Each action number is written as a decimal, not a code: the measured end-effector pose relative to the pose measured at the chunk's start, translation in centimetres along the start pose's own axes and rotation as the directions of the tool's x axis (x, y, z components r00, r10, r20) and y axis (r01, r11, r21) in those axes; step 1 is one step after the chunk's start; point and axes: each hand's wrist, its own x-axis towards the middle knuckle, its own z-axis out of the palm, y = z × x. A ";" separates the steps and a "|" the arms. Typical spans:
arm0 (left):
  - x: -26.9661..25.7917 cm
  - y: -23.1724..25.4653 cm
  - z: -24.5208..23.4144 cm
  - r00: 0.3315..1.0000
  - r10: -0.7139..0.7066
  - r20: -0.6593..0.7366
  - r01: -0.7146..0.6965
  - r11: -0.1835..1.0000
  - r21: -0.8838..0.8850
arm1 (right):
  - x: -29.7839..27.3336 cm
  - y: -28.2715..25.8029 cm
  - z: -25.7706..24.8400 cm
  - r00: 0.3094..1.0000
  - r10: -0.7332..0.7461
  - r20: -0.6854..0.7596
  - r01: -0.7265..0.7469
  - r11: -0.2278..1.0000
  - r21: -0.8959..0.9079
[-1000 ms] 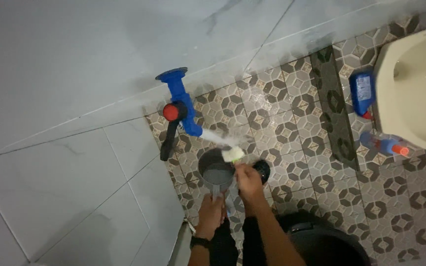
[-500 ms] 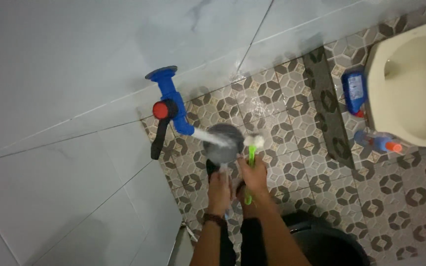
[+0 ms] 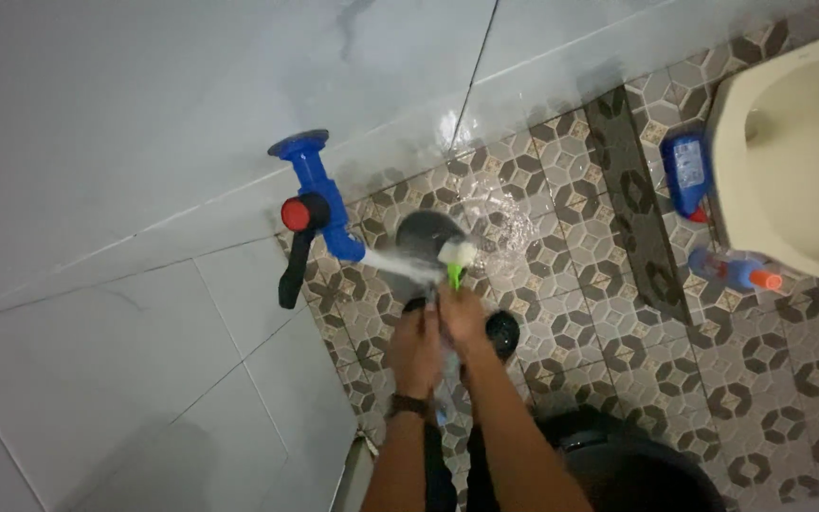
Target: Washing a small metal pot with a brush and water in a bathroom.
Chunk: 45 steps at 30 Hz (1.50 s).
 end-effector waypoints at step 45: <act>8.3 -10.5 18.4 0.620 -0.332 0.711 0.763 0.466 -0.448 | -10.8 -7.2 -11.2 0.999 0.034 0.008 -0.034 0.992 0.118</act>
